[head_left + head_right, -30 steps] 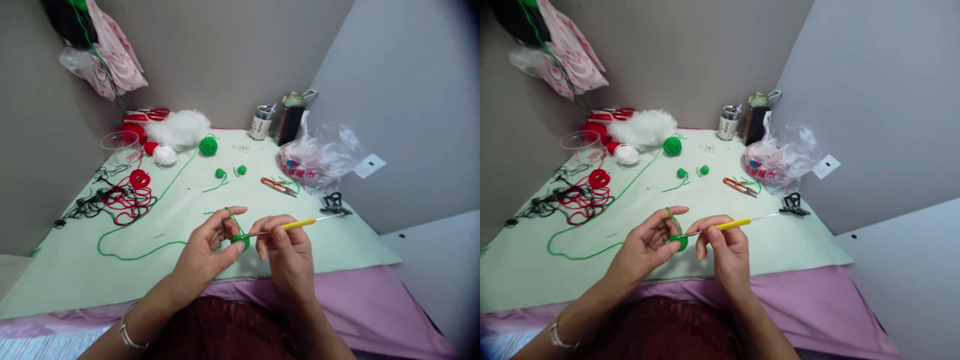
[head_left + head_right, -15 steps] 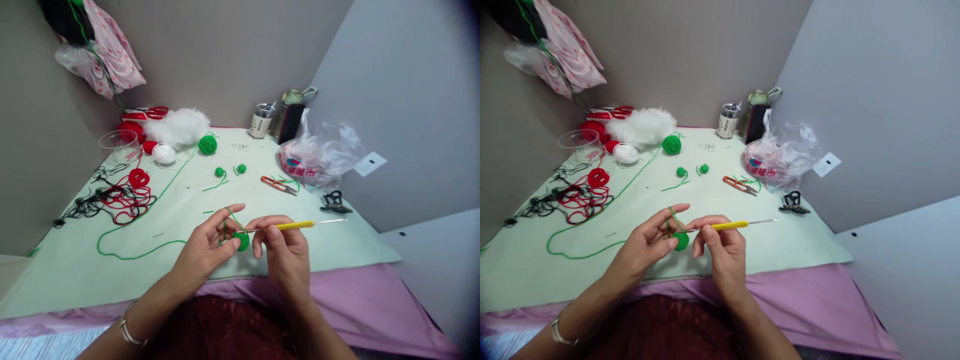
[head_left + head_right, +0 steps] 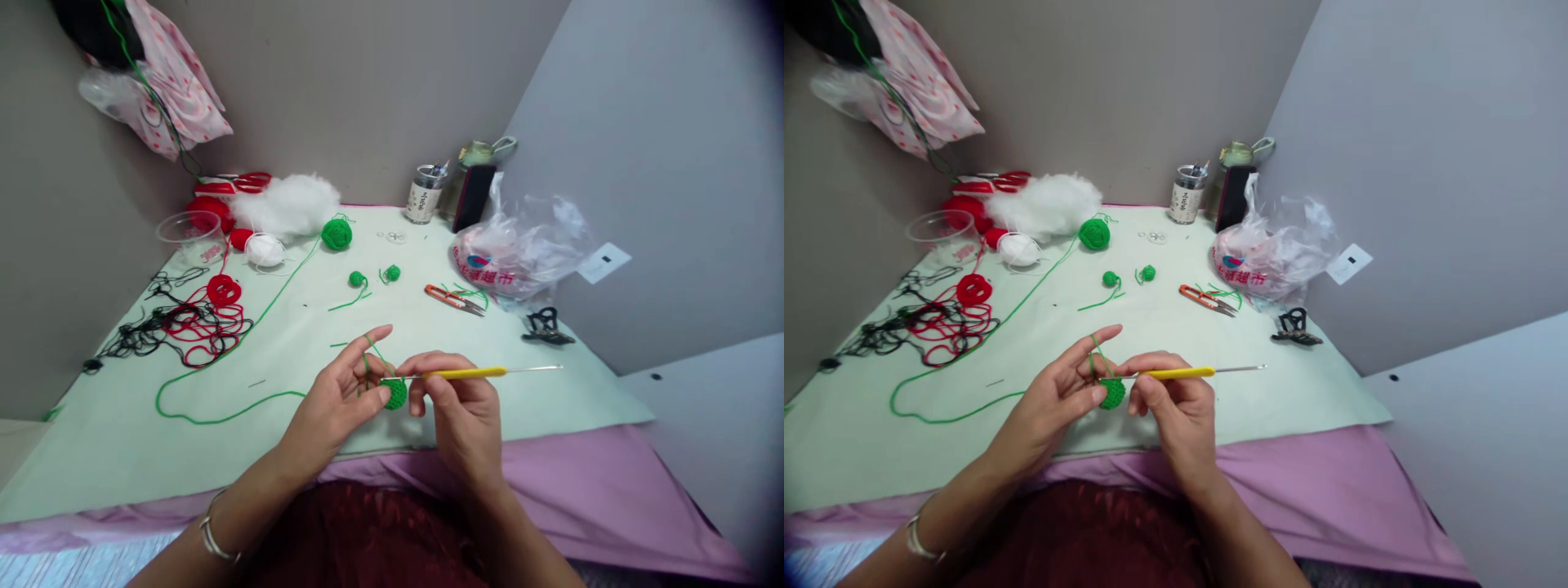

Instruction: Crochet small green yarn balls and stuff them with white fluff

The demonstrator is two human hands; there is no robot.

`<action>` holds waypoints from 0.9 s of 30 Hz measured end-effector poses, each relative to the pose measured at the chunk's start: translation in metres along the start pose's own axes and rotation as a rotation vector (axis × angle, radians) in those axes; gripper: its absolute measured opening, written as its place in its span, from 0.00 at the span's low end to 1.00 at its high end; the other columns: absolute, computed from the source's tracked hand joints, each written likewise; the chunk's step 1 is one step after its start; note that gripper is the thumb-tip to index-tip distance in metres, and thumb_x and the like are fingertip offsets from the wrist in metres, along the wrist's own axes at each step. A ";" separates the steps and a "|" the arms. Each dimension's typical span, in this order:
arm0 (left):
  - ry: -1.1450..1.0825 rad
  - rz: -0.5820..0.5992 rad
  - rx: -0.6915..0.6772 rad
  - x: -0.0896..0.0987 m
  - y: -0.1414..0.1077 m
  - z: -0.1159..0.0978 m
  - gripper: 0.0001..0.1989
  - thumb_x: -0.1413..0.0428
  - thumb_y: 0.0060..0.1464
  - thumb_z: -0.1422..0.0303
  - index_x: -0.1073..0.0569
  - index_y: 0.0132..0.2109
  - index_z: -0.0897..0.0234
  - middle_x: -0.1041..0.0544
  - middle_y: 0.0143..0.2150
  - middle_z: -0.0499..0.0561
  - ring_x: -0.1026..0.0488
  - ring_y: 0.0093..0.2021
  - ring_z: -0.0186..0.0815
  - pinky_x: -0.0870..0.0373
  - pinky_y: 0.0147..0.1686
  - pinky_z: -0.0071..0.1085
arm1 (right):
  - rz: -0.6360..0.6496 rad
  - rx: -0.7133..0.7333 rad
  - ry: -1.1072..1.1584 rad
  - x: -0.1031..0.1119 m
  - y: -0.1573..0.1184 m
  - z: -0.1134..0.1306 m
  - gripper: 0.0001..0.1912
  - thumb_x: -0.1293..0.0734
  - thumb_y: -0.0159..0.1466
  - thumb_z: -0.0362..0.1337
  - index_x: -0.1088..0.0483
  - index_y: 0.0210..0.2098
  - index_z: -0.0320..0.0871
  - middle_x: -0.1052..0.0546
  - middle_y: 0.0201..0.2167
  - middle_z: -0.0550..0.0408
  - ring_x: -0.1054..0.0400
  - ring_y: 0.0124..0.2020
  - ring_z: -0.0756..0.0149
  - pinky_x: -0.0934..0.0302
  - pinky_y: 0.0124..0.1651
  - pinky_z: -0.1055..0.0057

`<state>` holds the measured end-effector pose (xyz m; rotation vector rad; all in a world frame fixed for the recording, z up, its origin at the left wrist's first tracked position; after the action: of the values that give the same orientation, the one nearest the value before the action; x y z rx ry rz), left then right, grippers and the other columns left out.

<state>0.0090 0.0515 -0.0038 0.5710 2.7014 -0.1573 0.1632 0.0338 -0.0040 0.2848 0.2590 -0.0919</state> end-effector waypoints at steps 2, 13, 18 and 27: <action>-0.012 0.000 -0.004 0.000 0.000 0.000 0.36 0.35 0.59 0.66 0.35 0.72 0.58 0.24 0.42 0.49 0.29 0.42 0.36 0.36 0.47 0.33 | -0.011 0.017 -0.001 0.001 0.000 0.000 0.06 0.28 0.69 0.41 0.19 0.39 0.48 0.18 0.35 0.54 0.31 0.24 0.71 0.35 0.29 0.70; -0.022 -0.005 -0.020 0.000 0.001 0.000 0.37 0.36 0.61 0.68 0.38 0.73 0.57 0.25 0.39 0.46 0.30 0.40 0.33 0.37 0.45 0.31 | 0.012 0.103 -0.022 -0.001 0.000 0.006 0.07 0.30 0.71 0.39 0.18 0.41 0.49 0.18 0.36 0.53 0.29 0.27 0.69 0.34 0.30 0.69; -0.007 -0.026 -0.015 0.001 0.001 -0.001 0.35 0.34 0.59 0.69 0.34 0.71 0.57 0.25 0.39 0.47 0.30 0.39 0.33 0.36 0.43 0.31 | -0.003 0.019 0.109 -0.001 0.004 0.004 0.09 0.31 0.71 0.41 0.20 0.38 0.47 0.18 0.34 0.54 0.28 0.26 0.69 0.33 0.28 0.71; 0.157 -0.099 -0.092 0.003 -0.001 -0.004 0.31 0.35 0.59 0.70 0.30 0.67 0.58 0.27 0.38 0.46 0.31 0.40 0.33 0.35 0.46 0.31 | 0.082 0.277 -0.189 -0.002 -0.004 0.020 0.10 0.38 0.75 0.33 0.23 0.45 0.48 0.18 0.39 0.53 0.23 0.32 0.67 0.27 0.37 0.67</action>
<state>0.0048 0.0521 -0.0010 0.4388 2.8731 -0.0150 0.1659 0.0243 0.0145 0.5582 0.0459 -0.0732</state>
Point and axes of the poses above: each hand's wrist, its own y-axis towards the middle knuckle, its own x-axis out of the back of the hand, z = x × y, the point moved 5 cm from there along y, towards the middle knuckle
